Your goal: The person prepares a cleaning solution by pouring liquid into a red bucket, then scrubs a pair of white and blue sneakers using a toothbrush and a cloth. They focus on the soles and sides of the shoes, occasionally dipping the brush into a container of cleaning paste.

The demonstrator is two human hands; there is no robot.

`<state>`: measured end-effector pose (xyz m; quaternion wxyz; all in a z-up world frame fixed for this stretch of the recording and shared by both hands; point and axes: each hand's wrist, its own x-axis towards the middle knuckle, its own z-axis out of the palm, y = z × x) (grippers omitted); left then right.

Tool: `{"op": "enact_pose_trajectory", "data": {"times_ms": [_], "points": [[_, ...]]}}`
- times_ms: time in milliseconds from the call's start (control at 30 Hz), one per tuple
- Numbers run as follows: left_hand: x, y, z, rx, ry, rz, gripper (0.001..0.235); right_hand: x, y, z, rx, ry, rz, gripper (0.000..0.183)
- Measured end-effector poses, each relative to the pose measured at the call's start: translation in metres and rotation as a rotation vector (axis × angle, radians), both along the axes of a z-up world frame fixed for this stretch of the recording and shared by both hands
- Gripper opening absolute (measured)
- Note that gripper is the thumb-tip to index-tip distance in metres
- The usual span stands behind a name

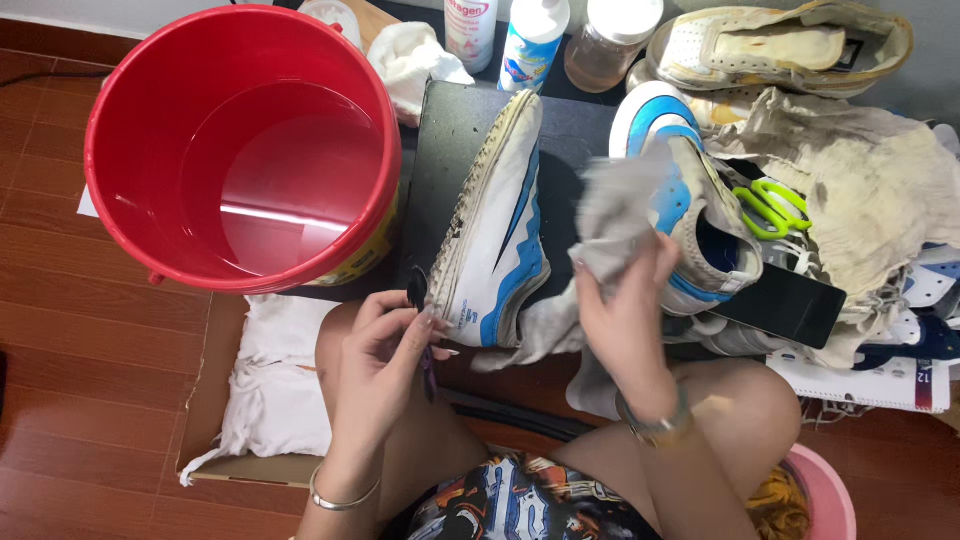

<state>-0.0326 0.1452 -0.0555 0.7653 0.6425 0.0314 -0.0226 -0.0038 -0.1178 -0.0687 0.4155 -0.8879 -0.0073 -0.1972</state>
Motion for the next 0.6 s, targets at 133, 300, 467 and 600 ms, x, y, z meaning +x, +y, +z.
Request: {"op": "enact_pose_trajectory", "data": {"times_ms": [133, 300, 467, 600], "points": [[-0.016, 0.019, -0.013, 0.077, 0.058, -0.095, 0.017, 0.015, 0.011, -0.006, -0.015, -0.016, -0.099, 0.076], [-0.031, 0.008, -0.02, 0.201, -0.048, -0.453, 0.021, 0.011, 0.004, -0.015, -0.23, -0.133, -0.183, 0.06], [-0.032, -0.015, -0.015, 0.024, 0.009, -0.392, 0.024, -0.01, -0.003, 0.012, -0.159, 0.04, -0.173, 0.047], [-0.025, -0.014, -0.016, -0.086, -0.066, -0.274, 0.026, -0.047, -0.018, 0.067, -0.277, 0.121, -0.267, 0.043]]}}
